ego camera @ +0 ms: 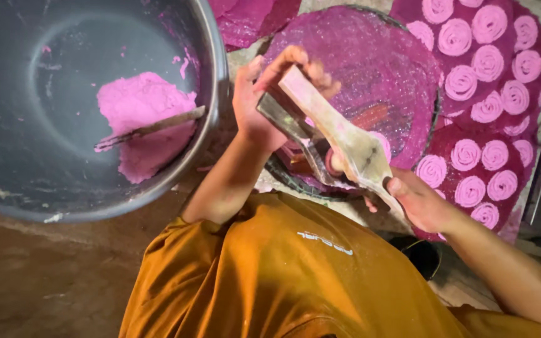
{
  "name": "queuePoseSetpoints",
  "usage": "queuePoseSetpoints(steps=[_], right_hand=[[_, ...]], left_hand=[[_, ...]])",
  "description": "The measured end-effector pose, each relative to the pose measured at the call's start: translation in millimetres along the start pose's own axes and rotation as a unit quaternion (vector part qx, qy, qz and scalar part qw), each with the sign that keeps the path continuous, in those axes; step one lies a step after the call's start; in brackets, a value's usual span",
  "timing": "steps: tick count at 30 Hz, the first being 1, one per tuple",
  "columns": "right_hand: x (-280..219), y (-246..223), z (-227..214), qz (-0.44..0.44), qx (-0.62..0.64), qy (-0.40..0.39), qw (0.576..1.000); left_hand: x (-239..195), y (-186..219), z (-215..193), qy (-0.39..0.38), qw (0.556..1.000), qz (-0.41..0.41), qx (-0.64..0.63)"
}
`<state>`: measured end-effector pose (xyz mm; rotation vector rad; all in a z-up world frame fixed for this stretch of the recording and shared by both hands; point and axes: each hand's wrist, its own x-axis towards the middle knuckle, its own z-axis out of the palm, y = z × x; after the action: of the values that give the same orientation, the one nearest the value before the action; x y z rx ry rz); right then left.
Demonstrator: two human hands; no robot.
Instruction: The person scoops pink dough from a metal bowl and loads it into a manual extruder. They then press the dough through the tool to form rose-shaped spirals onto a tray. The person repeats this process to fill the tray with multiple dough roses.
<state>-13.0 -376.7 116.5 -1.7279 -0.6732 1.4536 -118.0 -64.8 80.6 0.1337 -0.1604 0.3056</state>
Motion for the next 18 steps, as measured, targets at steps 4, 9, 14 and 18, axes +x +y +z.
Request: queuePoseSetpoints(steps=[4, 9, 14, 18], right_hand=[[-6, 4, 8, 0.009, 0.025, -0.019, 0.999], [-17, 17, 4, 0.02, 0.052, -0.006, 0.998], [-17, 40, -11, 0.071, 0.11, 0.068, 0.989], [-6, 50, -21, 0.023, 0.093, 0.112, 0.989]], left_hand=[[-12, -5, 1, -0.011, 1.0, -0.003, -0.018], [-8, -16, -8, -0.047, 0.999, -0.021, -0.017], [17, -30, -16, -0.064, 0.998, 0.003, -0.004], [50, -37, -20, -0.133, 0.99, -0.018, -0.038]])
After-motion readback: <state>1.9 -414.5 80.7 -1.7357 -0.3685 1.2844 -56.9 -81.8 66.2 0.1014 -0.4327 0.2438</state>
